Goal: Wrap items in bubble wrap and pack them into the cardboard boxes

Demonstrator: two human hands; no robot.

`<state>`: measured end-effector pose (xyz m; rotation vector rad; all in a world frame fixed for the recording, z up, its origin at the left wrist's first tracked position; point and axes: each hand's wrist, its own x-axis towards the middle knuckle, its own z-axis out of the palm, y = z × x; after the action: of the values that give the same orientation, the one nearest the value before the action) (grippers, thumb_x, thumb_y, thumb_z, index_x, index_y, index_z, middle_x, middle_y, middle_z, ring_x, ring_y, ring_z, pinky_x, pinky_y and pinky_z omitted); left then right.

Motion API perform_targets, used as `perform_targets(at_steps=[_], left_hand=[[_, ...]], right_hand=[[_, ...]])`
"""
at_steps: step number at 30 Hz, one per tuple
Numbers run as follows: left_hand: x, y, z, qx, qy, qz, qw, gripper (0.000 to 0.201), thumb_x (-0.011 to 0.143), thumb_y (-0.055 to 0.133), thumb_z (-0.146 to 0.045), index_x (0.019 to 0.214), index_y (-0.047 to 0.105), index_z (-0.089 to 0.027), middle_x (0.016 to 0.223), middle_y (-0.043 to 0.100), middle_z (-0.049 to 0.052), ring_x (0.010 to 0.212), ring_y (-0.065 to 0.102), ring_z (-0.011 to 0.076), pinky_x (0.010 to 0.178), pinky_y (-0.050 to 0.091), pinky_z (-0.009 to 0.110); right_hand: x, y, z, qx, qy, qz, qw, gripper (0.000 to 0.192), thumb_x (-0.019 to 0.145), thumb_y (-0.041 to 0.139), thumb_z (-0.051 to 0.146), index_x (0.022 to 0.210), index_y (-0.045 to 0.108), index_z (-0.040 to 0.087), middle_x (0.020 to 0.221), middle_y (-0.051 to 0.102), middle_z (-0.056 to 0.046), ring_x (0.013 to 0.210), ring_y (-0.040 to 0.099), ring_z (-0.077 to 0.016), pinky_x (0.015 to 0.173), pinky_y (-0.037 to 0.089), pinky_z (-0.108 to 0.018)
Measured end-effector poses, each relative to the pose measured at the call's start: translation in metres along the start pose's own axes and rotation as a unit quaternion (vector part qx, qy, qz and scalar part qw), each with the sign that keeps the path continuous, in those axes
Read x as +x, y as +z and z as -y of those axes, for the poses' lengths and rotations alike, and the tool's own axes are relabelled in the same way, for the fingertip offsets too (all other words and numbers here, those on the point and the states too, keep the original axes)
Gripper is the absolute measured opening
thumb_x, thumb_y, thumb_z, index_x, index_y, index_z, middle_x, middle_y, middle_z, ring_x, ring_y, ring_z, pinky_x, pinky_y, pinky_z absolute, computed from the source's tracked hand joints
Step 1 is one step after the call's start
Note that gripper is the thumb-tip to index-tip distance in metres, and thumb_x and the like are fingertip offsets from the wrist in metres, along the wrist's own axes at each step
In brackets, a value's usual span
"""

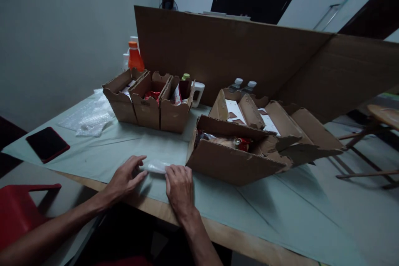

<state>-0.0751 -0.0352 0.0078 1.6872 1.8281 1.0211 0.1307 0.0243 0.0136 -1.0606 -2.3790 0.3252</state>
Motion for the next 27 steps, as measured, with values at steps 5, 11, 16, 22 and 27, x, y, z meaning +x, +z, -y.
perform_targets(at_steps=[5, 11, 16, 22, 27], left_hand=[[-0.011, -0.007, -0.005, -0.298, -0.158, 0.061, 0.939, 0.068, 0.074, 0.072, -0.041, 0.133, 0.049, -0.015, 0.1, 0.061, 0.005, 0.07, 0.055, 0.0132, 0.063, 0.046, 0.026], [-0.006, -0.001, -0.039, -0.397, -0.131, 0.146, 0.897, 0.041, 0.075, 0.076, -0.052, 0.084, 0.064, -0.014, 0.072, 0.057, -0.001, 0.065, 0.049, 0.0117, 0.06, 0.04, 0.023], [-0.004, 0.014, -0.064, -0.399, -0.083, 0.137, 0.903, 0.04, 0.077, 0.075, -0.052, 0.083, 0.063, -0.015, 0.073, 0.059, 0.0, 0.067, 0.054, 0.014, 0.062, 0.044, 0.024], [0.053, 0.0, -0.127, -0.23, 0.197, -0.004, 0.953, 0.048, 0.09, 0.063, -0.033, 0.135, 0.052, -0.021, 0.129, 0.063, 0.012, 0.116, 0.058, 0.0248, 0.1, 0.046, 0.04], [0.105, 0.025, -0.161, -0.035, 0.331, -0.002, 0.943, 0.027, 0.082, 0.065, -0.017, 0.109, 0.066, -0.016, 0.126, 0.064, 0.016, 0.125, 0.055, 0.0321, 0.105, 0.044, 0.052]], right_hand=[[-0.007, -0.006, 0.013, 0.169, 0.093, 0.014, 0.981, 0.019, 0.095, 0.053, 0.025, 0.101, 0.071, 0.021, 0.097, 0.075, -0.005, 0.091, 0.064, -0.0208, 0.084, 0.044, -0.033], [-0.037, -0.026, 0.025, 0.527, 0.236, 0.051, 0.815, 0.047, 0.083, 0.07, 0.052, 0.117, 0.065, 0.02, 0.105, 0.072, -0.006, 0.094, 0.066, -0.0221, 0.082, 0.05, -0.03], [-0.053, -0.046, 0.024, 0.562, 0.297, -0.041, 0.771, 0.042, 0.078, 0.077, 0.049, 0.105, 0.066, 0.019, 0.092, 0.07, -0.004, 0.082, 0.063, -0.0186, 0.075, 0.05, -0.028], [-0.055, -0.131, -0.023, 0.385, 0.283, -0.192, 0.857, 0.034, 0.077, 0.077, 0.048, 0.095, 0.069, 0.02, 0.081, 0.069, -0.003, 0.072, 0.061, -0.0171, 0.064, 0.05, -0.025], [-0.044, -0.213, -0.059, 0.152, 0.258, -0.324, 0.897, 0.038, 0.073, 0.077, 0.052, 0.094, 0.07, 0.022, 0.083, 0.071, -0.002, 0.075, 0.065, -0.02, 0.07, 0.053, -0.029]])
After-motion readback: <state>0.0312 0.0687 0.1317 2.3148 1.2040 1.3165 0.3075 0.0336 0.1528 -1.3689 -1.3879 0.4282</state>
